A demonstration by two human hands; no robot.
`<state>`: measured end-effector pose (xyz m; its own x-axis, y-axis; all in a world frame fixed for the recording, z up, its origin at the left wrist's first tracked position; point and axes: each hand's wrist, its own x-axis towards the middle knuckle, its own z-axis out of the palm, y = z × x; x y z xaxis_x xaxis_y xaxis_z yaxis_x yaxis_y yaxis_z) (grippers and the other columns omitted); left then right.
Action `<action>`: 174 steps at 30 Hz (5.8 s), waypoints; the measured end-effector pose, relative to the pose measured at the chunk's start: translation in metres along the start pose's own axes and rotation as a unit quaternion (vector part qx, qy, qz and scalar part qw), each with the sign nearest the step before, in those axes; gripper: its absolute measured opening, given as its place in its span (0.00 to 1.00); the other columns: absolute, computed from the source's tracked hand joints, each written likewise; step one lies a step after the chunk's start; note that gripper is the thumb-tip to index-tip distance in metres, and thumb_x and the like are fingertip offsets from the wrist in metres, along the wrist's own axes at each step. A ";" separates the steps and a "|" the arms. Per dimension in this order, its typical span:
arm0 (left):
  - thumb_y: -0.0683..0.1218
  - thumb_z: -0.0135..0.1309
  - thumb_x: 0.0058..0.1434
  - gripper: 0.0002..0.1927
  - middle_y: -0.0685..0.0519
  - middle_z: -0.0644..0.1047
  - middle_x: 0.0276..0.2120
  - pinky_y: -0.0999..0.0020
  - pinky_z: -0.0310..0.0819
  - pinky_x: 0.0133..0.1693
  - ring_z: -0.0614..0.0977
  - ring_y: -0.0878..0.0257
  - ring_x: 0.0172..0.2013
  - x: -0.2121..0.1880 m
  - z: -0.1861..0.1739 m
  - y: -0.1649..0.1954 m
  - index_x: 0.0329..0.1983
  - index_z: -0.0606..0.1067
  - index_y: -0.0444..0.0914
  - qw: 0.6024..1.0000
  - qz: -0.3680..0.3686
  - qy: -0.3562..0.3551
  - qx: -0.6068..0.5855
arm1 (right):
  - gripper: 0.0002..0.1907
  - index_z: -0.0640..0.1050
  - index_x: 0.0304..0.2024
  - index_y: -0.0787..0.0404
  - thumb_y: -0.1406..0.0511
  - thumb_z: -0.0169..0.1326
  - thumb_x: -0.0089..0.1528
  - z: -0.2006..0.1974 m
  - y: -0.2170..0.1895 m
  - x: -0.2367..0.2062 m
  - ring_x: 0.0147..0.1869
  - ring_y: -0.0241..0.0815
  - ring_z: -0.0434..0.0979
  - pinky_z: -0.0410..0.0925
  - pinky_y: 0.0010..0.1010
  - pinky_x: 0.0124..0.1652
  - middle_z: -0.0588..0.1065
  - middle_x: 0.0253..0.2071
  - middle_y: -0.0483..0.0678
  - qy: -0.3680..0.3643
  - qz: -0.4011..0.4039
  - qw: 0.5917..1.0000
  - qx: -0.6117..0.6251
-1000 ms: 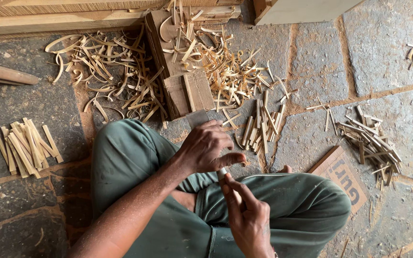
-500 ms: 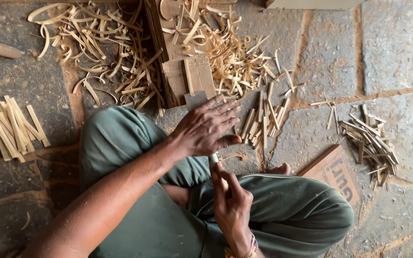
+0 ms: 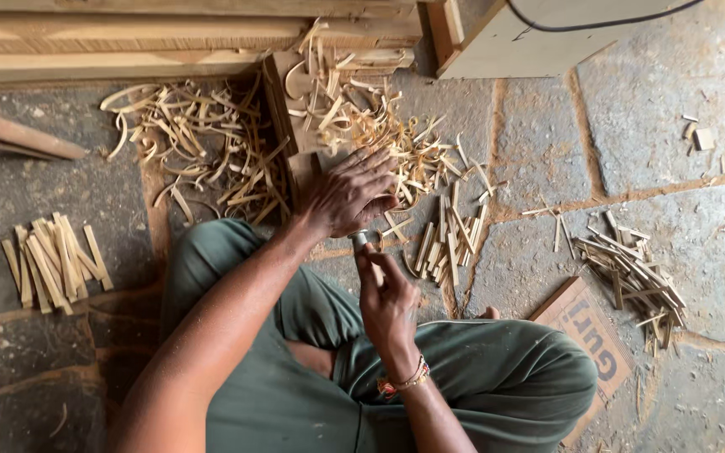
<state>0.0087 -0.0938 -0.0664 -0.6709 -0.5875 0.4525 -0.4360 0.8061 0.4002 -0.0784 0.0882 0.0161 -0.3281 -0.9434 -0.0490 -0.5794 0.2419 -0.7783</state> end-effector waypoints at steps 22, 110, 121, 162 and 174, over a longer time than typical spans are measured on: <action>0.60 0.50 0.77 0.43 0.30 0.54 0.76 0.48 0.45 0.76 0.56 0.39 0.76 -0.030 -0.057 -0.058 0.77 0.46 0.27 0.893 -0.384 0.209 0.104 | 0.12 0.84 0.49 0.56 0.61 0.56 0.66 -0.007 -0.006 -0.004 0.13 0.26 0.58 0.48 0.28 0.16 0.73 0.13 0.43 0.018 0.026 0.999 0.038; 0.53 0.59 0.66 0.16 0.44 0.79 0.31 0.58 0.72 0.31 0.79 0.56 0.29 -0.033 -0.024 0.027 0.35 0.78 0.34 0.899 -0.416 0.126 0.060 | 0.13 0.80 0.52 0.61 0.64 0.55 0.67 -0.021 0.045 -0.019 0.15 0.27 0.67 0.51 0.22 0.13 0.77 0.19 0.44 0.056 0.078 0.951 0.294; 0.41 0.62 0.57 0.03 0.45 0.82 0.30 0.56 0.76 0.37 0.83 0.56 0.32 -0.016 -0.029 0.020 0.30 0.80 0.37 0.848 -0.527 0.043 0.027 | 0.13 0.83 0.50 0.57 0.60 0.58 0.65 -0.019 0.038 -0.023 0.15 0.26 0.60 0.47 0.27 0.18 0.67 0.12 0.38 0.063 0.101 0.983 0.139; 0.53 0.59 0.66 0.17 0.47 0.81 0.21 0.59 0.74 0.33 0.78 0.60 0.20 -0.010 -0.048 0.027 0.28 0.79 0.36 0.839 -0.534 0.075 -0.067 | 0.13 0.83 0.49 0.56 0.59 0.58 0.66 -0.033 0.025 -0.023 0.13 0.27 0.60 0.46 0.29 0.17 0.68 0.11 0.40 0.046 0.105 0.989 0.095; 0.66 0.51 0.71 0.33 0.51 0.74 0.20 0.54 0.73 0.47 0.77 0.55 0.28 -0.043 -0.028 0.119 0.18 0.72 0.39 0.982 0.040 0.078 -0.168 | 0.13 0.84 0.49 0.64 0.68 0.59 0.63 -0.083 0.009 -0.092 0.21 0.25 0.64 0.54 0.23 0.21 0.74 0.18 0.41 -0.002 0.153 0.975 0.159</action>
<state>0.0024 0.0258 -0.0163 -0.5838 -0.5487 0.5984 -0.1461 0.7960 0.5874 -0.1154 0.1964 0.0661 -0.4463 -0.8390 -0.3113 -0.1932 0.4300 -0.8819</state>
